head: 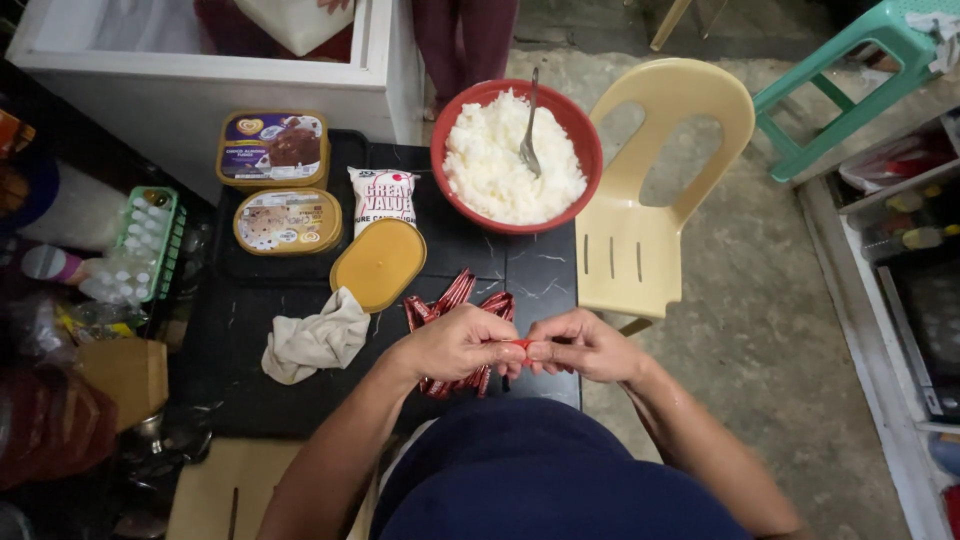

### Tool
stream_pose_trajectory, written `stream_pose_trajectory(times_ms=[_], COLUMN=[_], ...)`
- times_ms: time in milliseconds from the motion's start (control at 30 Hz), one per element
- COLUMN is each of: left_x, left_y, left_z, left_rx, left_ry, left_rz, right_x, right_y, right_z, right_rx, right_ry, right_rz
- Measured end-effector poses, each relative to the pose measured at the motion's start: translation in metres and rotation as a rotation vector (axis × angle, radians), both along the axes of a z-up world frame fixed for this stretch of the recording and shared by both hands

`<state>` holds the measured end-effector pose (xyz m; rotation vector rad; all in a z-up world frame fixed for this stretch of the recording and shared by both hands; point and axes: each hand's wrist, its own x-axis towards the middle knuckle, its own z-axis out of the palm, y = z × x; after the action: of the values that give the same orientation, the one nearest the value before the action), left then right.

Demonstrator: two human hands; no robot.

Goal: Separating individual coffee sachets from a long continuous strip by tearing them along the perforated edges.

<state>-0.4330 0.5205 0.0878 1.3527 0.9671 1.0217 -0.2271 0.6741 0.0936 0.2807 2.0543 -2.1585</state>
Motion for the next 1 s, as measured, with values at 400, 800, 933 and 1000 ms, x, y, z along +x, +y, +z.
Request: stream_pose_trajectory(times_ms=[400, 800, 933, 1000], left_x=[0.003, 0.005, 0.005, 0.005], left_y=[-0.007, -0.008, -0.009, -0.01], left_z=[-0.001, 0.034, 0.019, 0.017], left_rx=[-0.055, -0.041, 0.024, -0.044], left_ry=[0.041, 0.275, 0.251, 0.151], left_rz=[0.056, -0.052, -0.044, -0.038], right_x=[-0.003, -0.021, -0.026, -0.024], right_y=[-0.007, 0.003, 0.01, 0.013], right_z=[0.004, 0.053, 0.041, 0.039], right_rx=[0.064, 0.275, 0.19, 0.165], right_ry=[0.058, -0.086, -0.077, -0.109], right_rz=[-0.029, 0.334, 0.401, 0.383])
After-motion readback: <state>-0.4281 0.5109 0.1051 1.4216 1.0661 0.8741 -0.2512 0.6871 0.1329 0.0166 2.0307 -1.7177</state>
